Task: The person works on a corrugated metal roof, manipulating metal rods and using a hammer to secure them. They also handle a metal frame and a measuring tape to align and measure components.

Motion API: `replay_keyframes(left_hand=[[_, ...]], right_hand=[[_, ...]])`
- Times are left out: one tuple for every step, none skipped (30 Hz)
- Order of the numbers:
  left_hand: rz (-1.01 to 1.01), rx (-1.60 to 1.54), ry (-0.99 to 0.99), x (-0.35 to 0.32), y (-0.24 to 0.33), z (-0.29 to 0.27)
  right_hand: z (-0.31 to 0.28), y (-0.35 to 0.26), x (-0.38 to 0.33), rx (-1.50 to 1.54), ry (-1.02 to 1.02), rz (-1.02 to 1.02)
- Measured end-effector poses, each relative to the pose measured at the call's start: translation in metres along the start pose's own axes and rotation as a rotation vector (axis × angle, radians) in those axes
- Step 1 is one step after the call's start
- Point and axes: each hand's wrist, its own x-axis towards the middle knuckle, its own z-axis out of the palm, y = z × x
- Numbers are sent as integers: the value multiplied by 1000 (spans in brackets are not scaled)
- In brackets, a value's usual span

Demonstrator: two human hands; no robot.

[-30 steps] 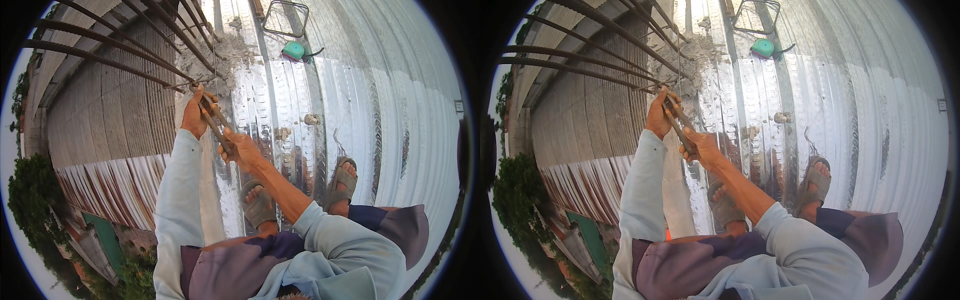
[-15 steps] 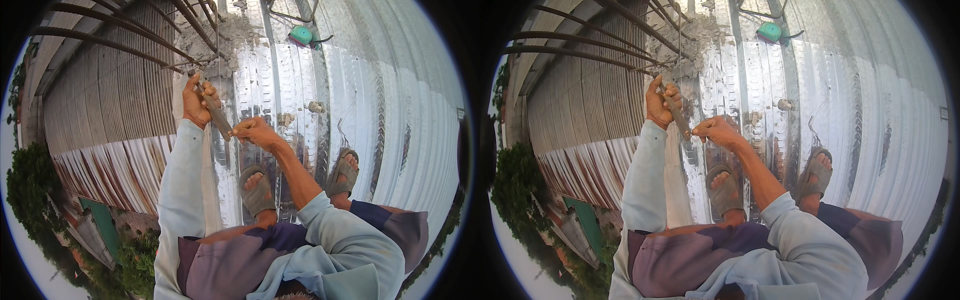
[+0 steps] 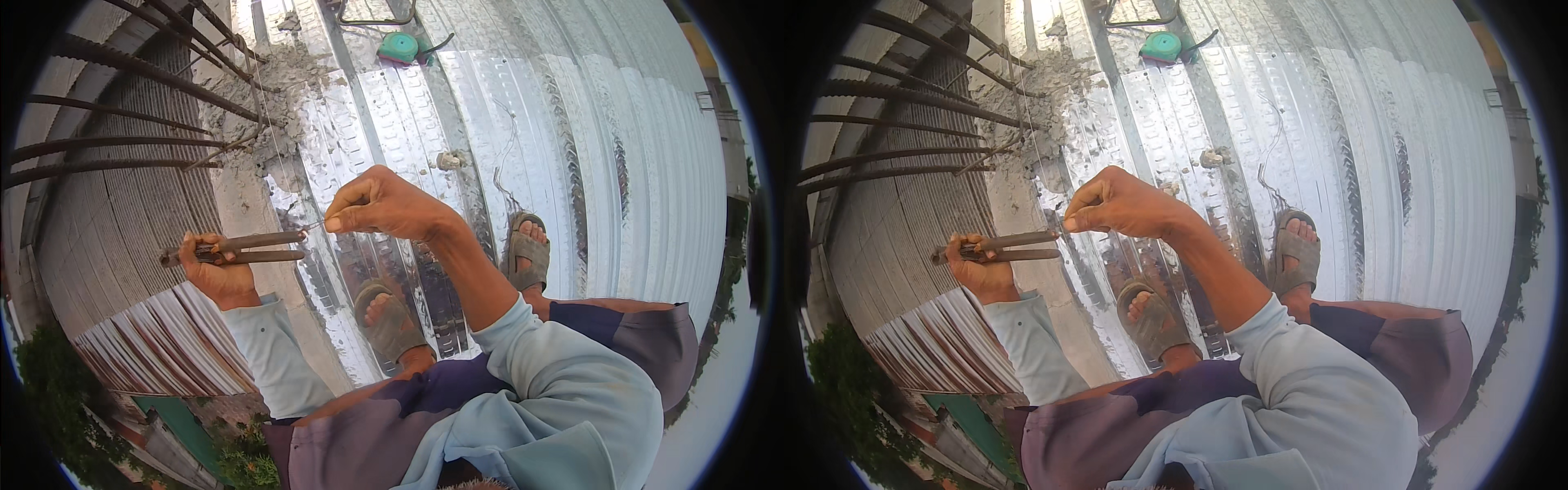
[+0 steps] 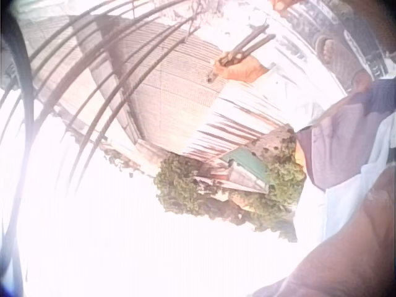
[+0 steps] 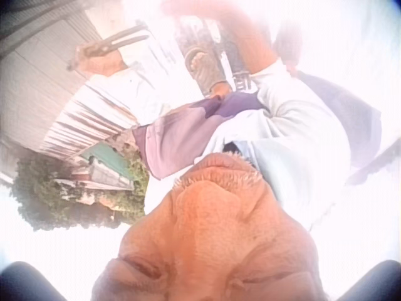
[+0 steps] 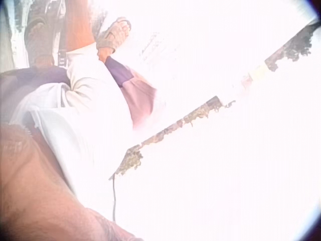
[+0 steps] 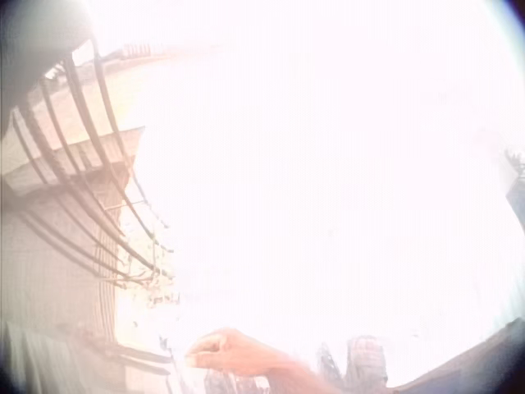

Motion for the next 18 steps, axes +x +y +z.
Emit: replay_keyframes(left_hand=[[18, 137, -258, 0, 22, -10], [-162, 97, -522, -5, 32, 0], [-331, 66, -776, -13, 40, 13], [-417, -122, -801, -22, 36, 30], [-495, -307, -820, -28, 26, 47], [-561, -490, -828, -33, 21, 65], [-452, -512, -668, -41, 20, 83], [-328, -531, -500, -55, 21, 106], [-220, -557, -341, -67, 14, 126], [-90, -358, -339, -76, 5, 140], [63, -156, -333, -79, -2, 149], [195, 26, -344, -83, -12, 158], [199, 278, -466, -81, -18, 155], [203, 532, -577, -73, -23, 144], [211, 802, -675, -66, -29, 132], [36, 651, -699, -64, -37, 124], [-142, 494, -726, -64, -48, 116], [-297, 348, -738, -64, -49, 109]], right_hand=[[-14, -10, 9, -241, 80, -94], [-32, -25, 17, -501, 72, -74], [-49, -41, 22, -572, 24, -93], [-75, -56, 28, -655, -28, 40], [-103, -62, 30, -679, -87, 71], [-119, -68, 22, -742, -197, 230], [-125, -73, 19, -800, -333, 384], [-120, -84, 5, -819, -459, 481], [-114, -101, -23, -838, -565, 590], [-103, -122, -52, -859, -578, 632], [-93, -145, -70, -893, -605, 657], [-96, -166, -100, -887, -559, 685], [-104, -183, -125, -880, -530, 707], [-118, -200, -148, -899, -362, 729], [-140, -208, -169, -909, -204, 737], [-172, -208, -194, -908, -77, 662], [-205, -204, -221, -902, 59, 588], [-233, -193, -239, -995, 149, 648]])
